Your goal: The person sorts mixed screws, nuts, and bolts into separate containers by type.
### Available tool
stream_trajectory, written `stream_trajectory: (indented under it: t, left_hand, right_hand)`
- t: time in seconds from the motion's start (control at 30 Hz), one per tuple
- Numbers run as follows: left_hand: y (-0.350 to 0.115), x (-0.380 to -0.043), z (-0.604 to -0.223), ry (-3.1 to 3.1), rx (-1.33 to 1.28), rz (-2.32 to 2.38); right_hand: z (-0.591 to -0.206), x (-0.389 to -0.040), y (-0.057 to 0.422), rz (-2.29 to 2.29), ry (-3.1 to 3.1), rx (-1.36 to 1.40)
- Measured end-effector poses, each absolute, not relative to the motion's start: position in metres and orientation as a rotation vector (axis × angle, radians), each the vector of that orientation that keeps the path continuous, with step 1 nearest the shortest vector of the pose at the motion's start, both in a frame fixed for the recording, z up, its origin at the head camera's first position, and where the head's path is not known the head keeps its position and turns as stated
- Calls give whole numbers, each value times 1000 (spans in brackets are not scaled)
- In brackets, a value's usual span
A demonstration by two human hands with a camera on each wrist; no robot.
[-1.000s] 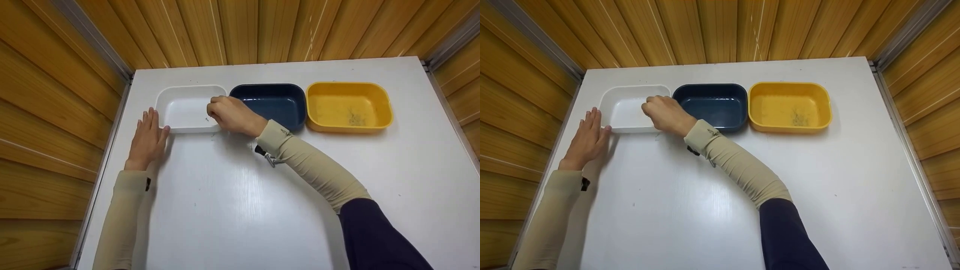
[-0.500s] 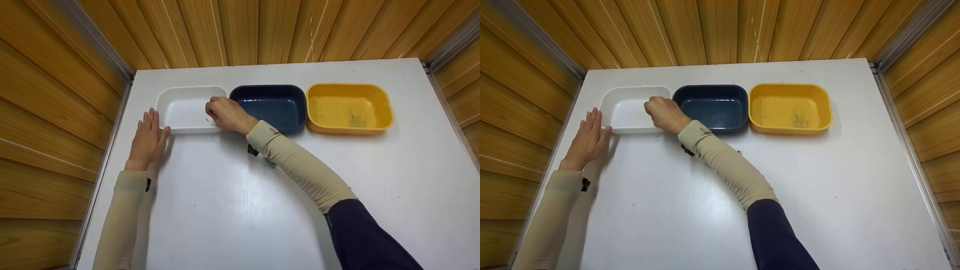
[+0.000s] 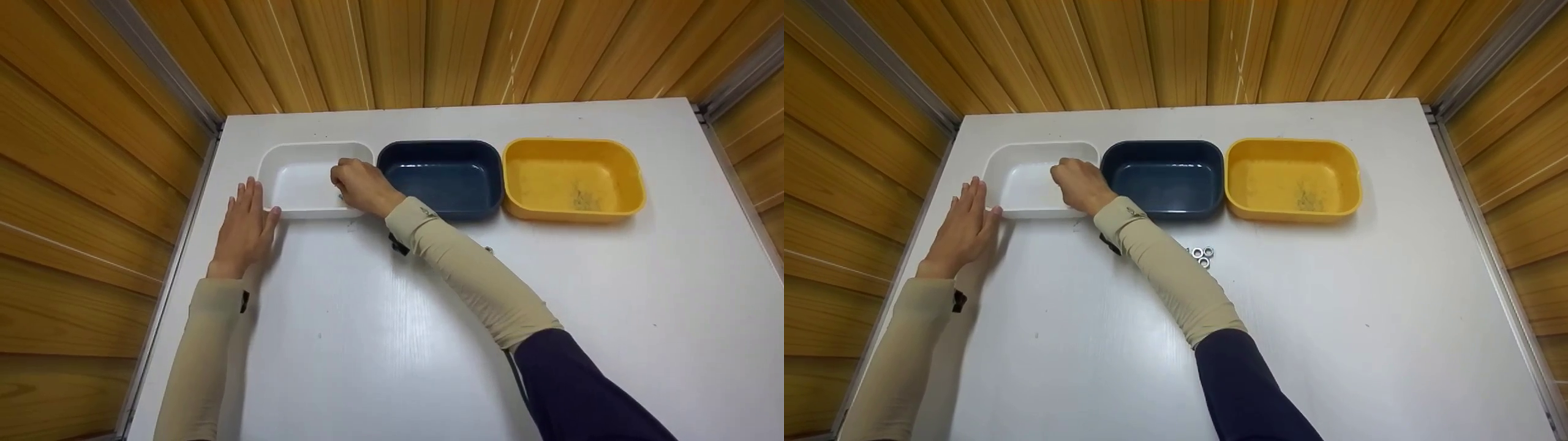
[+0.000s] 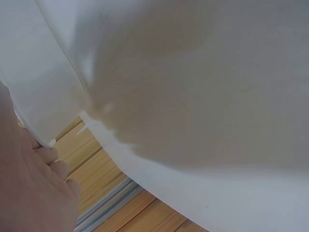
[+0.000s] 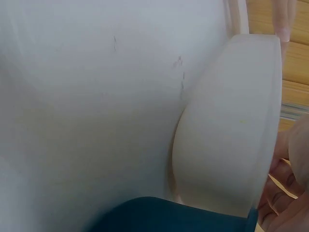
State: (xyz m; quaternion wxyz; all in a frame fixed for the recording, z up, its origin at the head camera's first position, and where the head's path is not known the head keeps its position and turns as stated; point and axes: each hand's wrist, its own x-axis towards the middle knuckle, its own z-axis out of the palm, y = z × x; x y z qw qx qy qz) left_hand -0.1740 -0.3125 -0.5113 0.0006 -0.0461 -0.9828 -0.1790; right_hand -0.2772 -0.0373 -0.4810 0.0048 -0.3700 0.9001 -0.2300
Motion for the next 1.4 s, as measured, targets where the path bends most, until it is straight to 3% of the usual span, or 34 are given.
stream_trajectory:
  t: [0.9,1.4]
  left_hand:
    - [-314,-173,-510,-3085,-137,-563]
    - [-312,-173,-511,-3089,-101,-603]
  right_hand:
    - [-474,-285,-49,-695,2844,-1126]
    - [-458,-277,-20,-784,2826,-1147]
